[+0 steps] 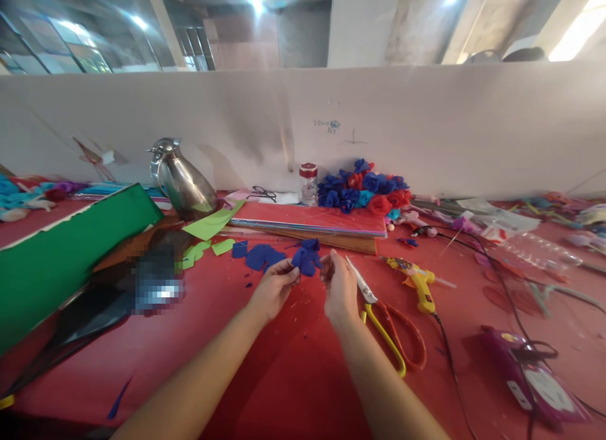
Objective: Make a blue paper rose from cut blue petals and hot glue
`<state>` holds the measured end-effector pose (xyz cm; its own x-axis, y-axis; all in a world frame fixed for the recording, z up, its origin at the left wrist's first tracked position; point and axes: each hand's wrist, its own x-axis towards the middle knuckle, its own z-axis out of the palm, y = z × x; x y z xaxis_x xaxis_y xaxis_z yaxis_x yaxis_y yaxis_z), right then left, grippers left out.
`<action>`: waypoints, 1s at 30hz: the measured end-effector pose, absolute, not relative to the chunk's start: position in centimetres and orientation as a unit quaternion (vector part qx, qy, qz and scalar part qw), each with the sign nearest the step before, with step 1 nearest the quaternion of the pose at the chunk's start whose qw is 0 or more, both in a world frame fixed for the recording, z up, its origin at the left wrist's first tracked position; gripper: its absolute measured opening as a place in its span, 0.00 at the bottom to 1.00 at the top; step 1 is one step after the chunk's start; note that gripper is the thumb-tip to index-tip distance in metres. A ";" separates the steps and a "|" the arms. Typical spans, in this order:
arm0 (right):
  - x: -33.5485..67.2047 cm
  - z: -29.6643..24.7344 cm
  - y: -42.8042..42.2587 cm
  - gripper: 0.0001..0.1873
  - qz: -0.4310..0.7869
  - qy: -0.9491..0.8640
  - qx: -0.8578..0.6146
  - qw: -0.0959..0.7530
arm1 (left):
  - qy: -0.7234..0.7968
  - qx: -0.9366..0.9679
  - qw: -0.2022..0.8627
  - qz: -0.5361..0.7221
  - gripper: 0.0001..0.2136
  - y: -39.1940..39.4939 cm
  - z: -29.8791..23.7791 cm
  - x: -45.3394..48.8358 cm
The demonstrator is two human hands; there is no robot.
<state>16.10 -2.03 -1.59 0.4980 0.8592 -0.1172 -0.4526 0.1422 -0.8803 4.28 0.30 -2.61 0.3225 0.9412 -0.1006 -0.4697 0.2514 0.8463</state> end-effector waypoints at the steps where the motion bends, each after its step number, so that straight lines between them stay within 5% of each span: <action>1: 16.1 -1.6 -2.0 0.13 0.455 -0.213 -0.477 0.722 | 0.320 0.370 0.724 0.487 0.11 0.3 -2.6 4.3; 21: 15.2 -1.4 -2.3 0.09 0.459 -0.344 -0.505 0.645 | 0.350 0.337 0.716 0.502 0.14 0.5 -2.6 4.3; 30: 17.4 -0.4 -2.6 0.06 0.488 -0.462 -0.536 0.510 | 0.397 0.364 0.696 0.475 0.16 0.9 -2.0 4.0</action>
